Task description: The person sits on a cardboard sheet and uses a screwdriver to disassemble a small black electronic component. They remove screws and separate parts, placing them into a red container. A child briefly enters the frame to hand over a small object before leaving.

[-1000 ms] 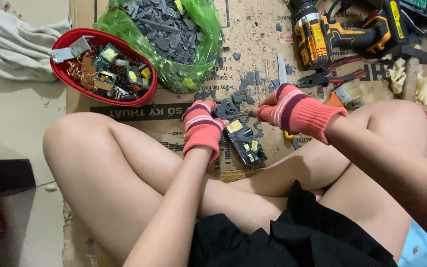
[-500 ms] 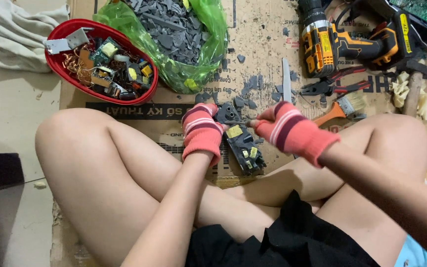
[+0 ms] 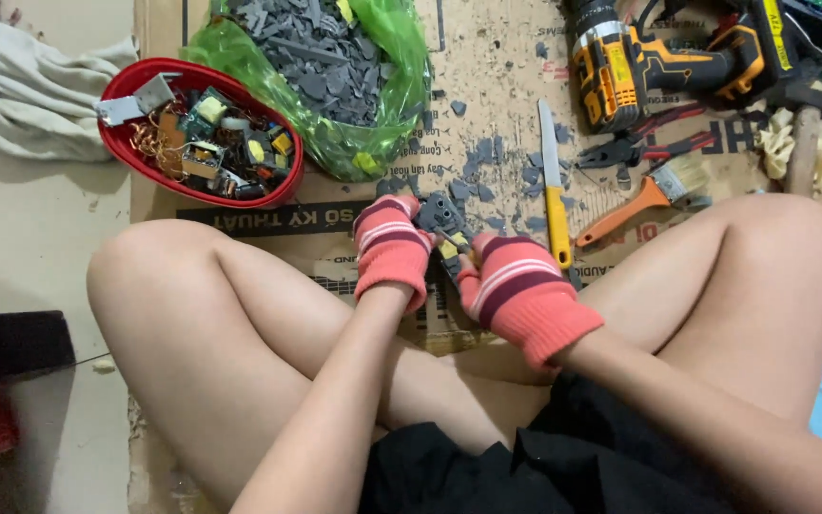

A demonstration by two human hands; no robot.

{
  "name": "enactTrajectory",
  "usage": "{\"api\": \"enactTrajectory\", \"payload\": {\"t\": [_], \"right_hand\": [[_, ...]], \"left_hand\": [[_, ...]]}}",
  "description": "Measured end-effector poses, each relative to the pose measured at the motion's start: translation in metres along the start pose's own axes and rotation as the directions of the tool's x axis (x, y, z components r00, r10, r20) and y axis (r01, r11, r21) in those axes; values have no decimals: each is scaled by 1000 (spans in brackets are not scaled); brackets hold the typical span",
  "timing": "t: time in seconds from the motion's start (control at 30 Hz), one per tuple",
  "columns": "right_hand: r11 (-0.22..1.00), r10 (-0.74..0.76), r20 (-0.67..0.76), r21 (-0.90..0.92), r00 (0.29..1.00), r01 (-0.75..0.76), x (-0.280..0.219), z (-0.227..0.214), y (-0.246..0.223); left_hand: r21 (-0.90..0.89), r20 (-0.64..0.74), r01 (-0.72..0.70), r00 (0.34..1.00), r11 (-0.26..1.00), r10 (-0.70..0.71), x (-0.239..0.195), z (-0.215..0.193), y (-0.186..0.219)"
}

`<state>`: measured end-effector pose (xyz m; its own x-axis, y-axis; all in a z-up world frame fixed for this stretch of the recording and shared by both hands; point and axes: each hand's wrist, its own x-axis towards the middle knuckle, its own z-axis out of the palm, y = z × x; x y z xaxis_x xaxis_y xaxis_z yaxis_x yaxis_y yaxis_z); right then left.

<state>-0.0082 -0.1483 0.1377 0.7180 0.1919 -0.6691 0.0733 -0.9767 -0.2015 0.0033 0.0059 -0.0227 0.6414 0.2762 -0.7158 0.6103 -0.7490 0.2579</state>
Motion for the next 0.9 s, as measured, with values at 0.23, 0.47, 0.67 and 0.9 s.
{"api": "enactTrajectory", "payload": {"t": [0.23,0.47,0.67,0.9], "right_hand": [[914,-186,6,-365,983,175,-20,18,-5],[949,102,-89,306,991,-70,10,17,9],[847,216,-60,508,975,-156,25,37,5],[838,187,-43,528,981,-137,45,46,20]], "left_hand": [[20,-52,-24,998,1000,25,-12,-6,4],[36,-104,-80,991,996,83,-11,-16,5],[110,-97,-110,988,988,121,-4,-16,3],[169,-138,-109,982,980,133,-9,-20,7]]}}
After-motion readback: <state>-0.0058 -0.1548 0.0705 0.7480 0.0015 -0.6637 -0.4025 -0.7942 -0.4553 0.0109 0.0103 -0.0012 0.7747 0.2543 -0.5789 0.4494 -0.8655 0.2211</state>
